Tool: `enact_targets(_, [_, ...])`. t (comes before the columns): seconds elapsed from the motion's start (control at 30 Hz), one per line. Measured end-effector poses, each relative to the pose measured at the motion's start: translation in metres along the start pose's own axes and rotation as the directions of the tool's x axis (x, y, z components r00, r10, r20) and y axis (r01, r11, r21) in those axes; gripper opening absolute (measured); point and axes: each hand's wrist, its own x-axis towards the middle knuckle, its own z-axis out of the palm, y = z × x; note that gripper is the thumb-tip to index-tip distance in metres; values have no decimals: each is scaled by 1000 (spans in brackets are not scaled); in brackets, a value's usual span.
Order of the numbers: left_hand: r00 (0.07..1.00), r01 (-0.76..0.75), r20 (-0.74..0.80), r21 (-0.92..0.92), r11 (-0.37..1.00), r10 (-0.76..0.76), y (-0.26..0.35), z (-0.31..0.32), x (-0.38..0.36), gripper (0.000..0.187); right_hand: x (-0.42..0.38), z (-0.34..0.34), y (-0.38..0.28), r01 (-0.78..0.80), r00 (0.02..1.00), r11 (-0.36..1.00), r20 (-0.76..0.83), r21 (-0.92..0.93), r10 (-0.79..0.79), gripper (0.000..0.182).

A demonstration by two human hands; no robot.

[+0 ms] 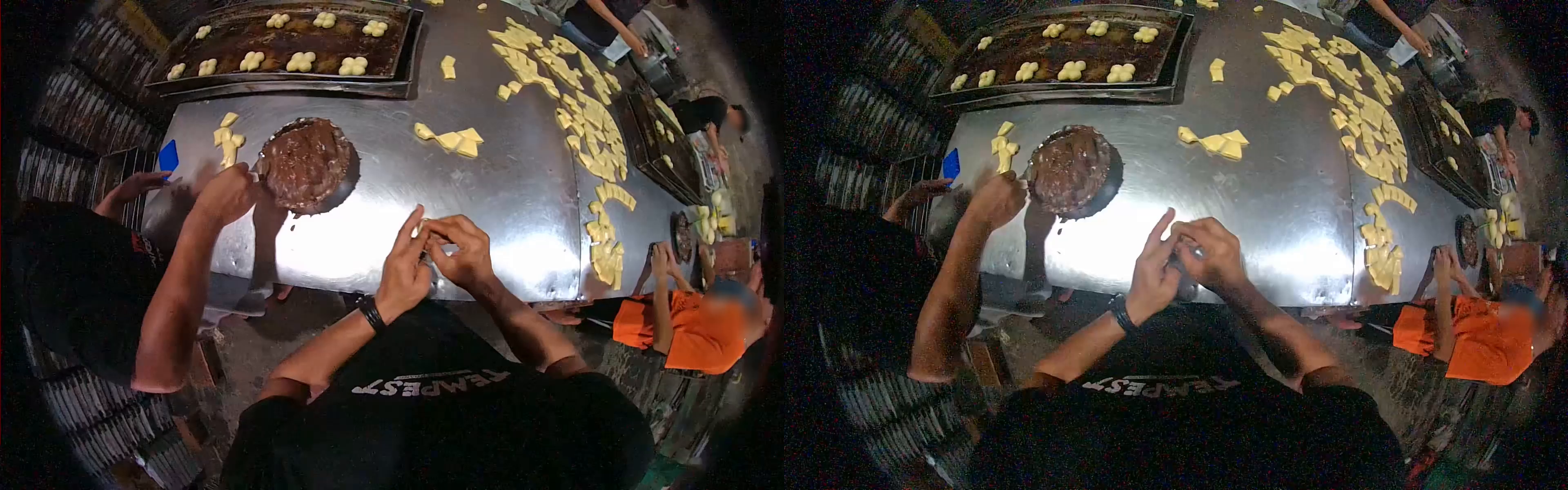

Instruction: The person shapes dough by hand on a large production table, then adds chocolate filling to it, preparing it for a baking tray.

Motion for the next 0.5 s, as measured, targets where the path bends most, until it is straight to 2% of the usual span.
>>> enact_targets(0.03, [999,-27,18,20,999,26,-2,13,-3,56,-12,-6,9,20,999,999,-32,-48,-22,14])
enact_targets(0.07, [987,127,112,-102,987,-115,-8,24,-8,52,-24,-14,24,12,1000,985,12,-172,-10,16])
enact_targets(0.17, [917,386,225,-293,875,-330,-7,35,-21,45,-73,-29,112,186,980,896,139,-404,-141,29])
enact_targets(0.2, [976,217,65,-182,959,-208,-27,36,-30,35,-79,-39,115,452,891,806,155,-383,-426,35])
enact_targets(0.23, [959,271,-47,-141,952,-280,-31,27,-33,32,-85,-56,102,464,885,816,227,-346,-407,31])
enact_targets(0.27, [924,333,-161,-113,936,-348,-35,17,-36,30,-89,-63,105,343,924,929,229,-141,-307,24])
enact_targets(0.3, [872,396,-269,-101,913,-408,-39,8,-39,27,-73,-71,107,179,890,984,425,7,-165,18])
enact_targets(0.33, [948,263,-286,464,846,-138,-65,-3,-51,26,-57,-79,109,-38,804,997,595,73,-13,14])
enact_targets(0.37, [960,195,-279,583,788,-31,-72,-13,-50,26,-18,-82,101,-249,510,968,848,-13,143,13])
enact_targets(0.4, [954,190,-300,626,756,9,-76,-13,-50,25,2,-71,83,-113,638,970,733,-216,238,14])
enact_targets(0.43, [946,193,-321,669,718,46,-77,-15,-50,23,8,-52,90,-2,763,983,636,-183,120,14])
enact_targets(0.5, [921,268,-389,652,710,10,-76,-11,-48,22,0,-12,113,209,909,967,393,-146,-137,15])
